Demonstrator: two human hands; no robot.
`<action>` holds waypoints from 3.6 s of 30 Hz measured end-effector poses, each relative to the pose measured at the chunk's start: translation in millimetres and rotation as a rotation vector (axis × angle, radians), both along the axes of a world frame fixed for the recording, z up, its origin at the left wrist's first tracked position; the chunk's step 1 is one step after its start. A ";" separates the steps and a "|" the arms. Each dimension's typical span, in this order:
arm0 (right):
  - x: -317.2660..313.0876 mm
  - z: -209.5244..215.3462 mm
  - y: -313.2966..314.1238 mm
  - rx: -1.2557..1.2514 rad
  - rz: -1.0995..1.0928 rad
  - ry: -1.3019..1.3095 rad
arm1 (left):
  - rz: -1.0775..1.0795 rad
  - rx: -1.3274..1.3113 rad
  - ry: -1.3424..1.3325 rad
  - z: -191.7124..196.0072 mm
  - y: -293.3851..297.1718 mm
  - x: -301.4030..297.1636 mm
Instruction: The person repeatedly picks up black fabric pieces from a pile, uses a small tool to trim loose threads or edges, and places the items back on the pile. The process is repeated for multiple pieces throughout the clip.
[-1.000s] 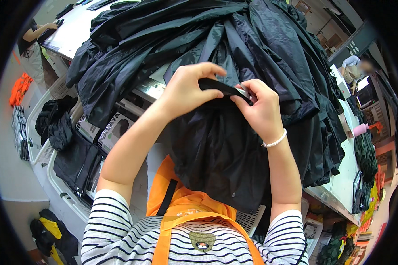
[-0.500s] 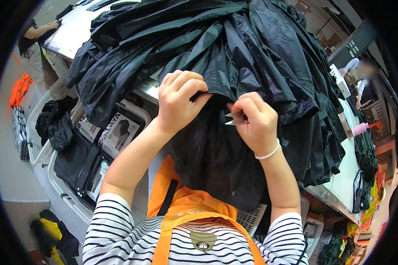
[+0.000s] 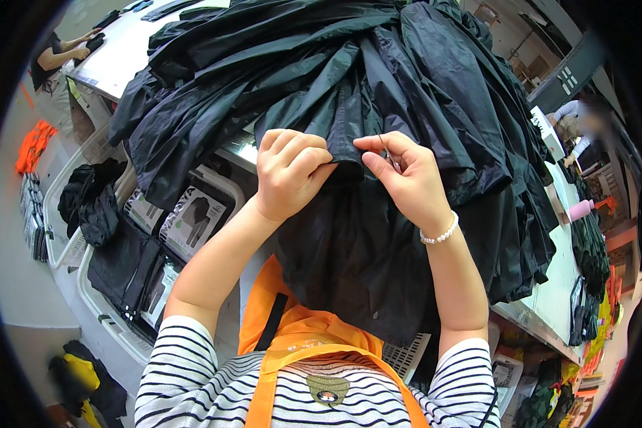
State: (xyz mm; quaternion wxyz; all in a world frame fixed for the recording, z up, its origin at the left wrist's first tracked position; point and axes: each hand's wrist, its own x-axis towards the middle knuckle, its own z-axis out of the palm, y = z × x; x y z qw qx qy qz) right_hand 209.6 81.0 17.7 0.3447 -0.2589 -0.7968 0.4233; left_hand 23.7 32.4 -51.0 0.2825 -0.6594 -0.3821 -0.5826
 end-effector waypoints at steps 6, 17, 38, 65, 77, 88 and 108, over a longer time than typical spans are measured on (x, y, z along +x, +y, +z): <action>-2.5 -1.9 -5.2 0.011 0.001 0.030 | -0.260 -0.191 -0.516 -3.5 -0.3 20.5; -16.8 -10.8 -5.2 0.013 -0.057 0.141 | -0.298 -0.291 -0.606 -1.4 0.0 28.7; -66.3 -41.9 92.1 0.180 0.202 -0.604 | -0.166 -0.571 -0.005 -16.7 -48.4 32.2; -11.7 -4.5 4.9 0.011 0.230 -0.091 | -0.148 -0.475 -0.341 -12.8 -69.7 44.2; 61.0 -23.3 1.6 0.314 -0.267 -0.257 | -0.074 -0.612 -0.331 -36.5 -45.4 -5.3; -8.1 18.6 -57.5 0.997 -0.248 -0.298 | -0.297 -0.693 -0.361 -0.3 -27.3 -11.9; 13.0 26.2 -9.4 0.275 -0.144 -0.219 | -0.701 -1.161 -0.833 13.0 -12.5 -26.3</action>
